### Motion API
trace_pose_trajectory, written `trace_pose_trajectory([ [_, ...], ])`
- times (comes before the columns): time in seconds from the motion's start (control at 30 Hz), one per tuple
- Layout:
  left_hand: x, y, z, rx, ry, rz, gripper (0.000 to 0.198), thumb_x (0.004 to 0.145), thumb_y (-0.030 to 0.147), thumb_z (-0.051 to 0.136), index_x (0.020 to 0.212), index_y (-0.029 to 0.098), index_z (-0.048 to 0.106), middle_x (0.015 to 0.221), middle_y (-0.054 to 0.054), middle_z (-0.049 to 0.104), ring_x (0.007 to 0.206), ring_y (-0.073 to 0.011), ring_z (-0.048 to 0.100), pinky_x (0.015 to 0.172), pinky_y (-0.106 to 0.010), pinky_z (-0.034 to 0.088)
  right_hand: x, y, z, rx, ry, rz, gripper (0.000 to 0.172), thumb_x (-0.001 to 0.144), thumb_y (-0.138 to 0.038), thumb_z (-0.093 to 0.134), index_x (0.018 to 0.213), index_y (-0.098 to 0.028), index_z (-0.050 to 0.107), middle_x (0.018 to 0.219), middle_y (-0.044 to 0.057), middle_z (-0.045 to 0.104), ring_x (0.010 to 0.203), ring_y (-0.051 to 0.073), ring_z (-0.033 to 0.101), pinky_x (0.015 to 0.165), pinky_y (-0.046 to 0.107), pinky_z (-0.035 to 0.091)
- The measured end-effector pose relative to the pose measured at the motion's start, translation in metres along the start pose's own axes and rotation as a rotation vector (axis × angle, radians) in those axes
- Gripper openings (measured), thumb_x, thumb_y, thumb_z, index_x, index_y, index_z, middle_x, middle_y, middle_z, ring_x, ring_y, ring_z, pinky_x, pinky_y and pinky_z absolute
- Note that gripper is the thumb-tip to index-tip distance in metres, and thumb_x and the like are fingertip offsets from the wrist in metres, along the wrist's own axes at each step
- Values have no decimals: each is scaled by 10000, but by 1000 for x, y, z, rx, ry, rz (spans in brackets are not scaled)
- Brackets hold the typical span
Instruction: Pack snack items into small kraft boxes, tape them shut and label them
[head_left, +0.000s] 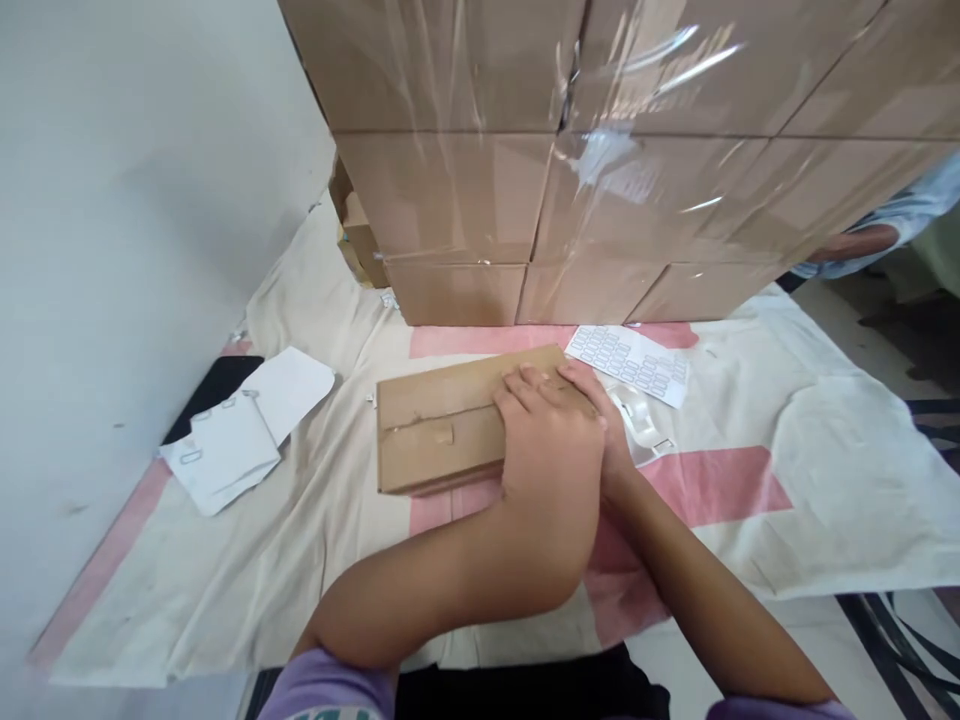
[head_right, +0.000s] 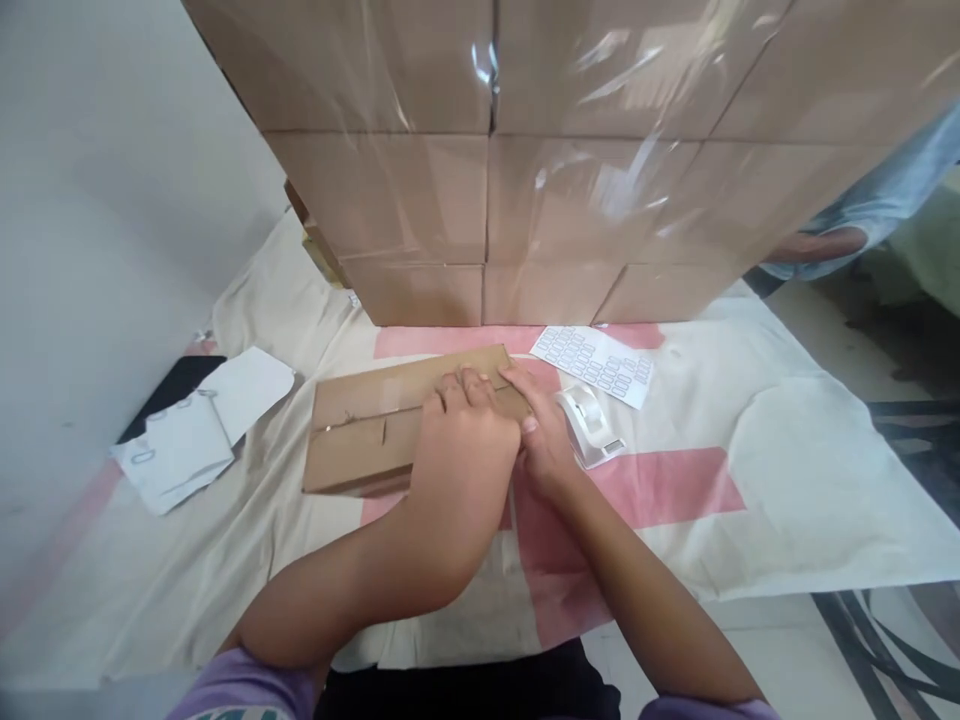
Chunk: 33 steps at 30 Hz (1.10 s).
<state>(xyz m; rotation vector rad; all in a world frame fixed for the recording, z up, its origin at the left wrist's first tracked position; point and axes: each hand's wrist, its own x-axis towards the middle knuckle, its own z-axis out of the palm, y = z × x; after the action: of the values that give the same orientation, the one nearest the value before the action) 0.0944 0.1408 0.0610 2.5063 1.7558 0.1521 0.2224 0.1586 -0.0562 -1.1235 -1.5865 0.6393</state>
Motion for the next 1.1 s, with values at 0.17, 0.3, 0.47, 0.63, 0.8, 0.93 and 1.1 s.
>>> trace_pose_trajectory([
  [0.17,11,-3,-4,60,-54,60,530,1004,205,469,1497,11,453,1535,-287,448,1434,-461,419,1119,-657,391,2,4,-1,-59,31,24,557,996,-619,392,1441,-301,500,1486,71,537,1398,312,477,1200,563,346],
  [0.3,14,-3,0,66,-57,76,554,1012,193,436,1509,-48,400,1543,-342,394,1435,-490,401,1111,-633,403,7,6,-4,-96,55,-35,559,997,-636,352,1393,-291,542,1405,84,586,1327,312,529,1146,543,404],
  [0.47,24,-18,-4,16,-40,287,509,1030,287,417,1477,57,496,1619,-221,355,1515,-371,315,1217,-596,265,11,12,-4,-58,181,-120,607,972,-698,264,1290,-274,560,1270,84,609,1234,315,580,1077,521,448],
  [0.63,34,-38,-3,-99,-65,344,773,947,543,555,1568,131,352,1680,-138,258,1563,-344,175,1250,-644,112,13,16,-2,-27,160,-96,615,955,-704,261,1315,-253,474,1277,111,587,1197,331,602,1000,517,480],
  [0.8,35,-40,7,-165,-32,221,863,885,723,508,1593,269,313,1717,-59,144,1562,-444,35,1146,-813,-42,11,20,-2,55,219,-50,511,972,-628,327,1198,-237,566,1119,89,639,1053,299,644,898,458,510],
  [0.93,37,-40,9,-158,-49,218,829,904,679,511,1606,304,276,1718,-45,153,1560,-449,41,1154,-804,-41,10,20,0,68,258,-65,465,1009,-565,308,1138,-231,605,1099,80,636,1040,282,636,926,461,501],
  [1.1,39,-41,8,-160,-63,213,832,899,668,528,1605,305,278,1715,-37,167,1559,-443,53,1164,-792,-39,9,15,1,21,240,-45,512,1021,-586,246,1178,-233,584,1134,87,633,1075,289,630,954,485,496],
])
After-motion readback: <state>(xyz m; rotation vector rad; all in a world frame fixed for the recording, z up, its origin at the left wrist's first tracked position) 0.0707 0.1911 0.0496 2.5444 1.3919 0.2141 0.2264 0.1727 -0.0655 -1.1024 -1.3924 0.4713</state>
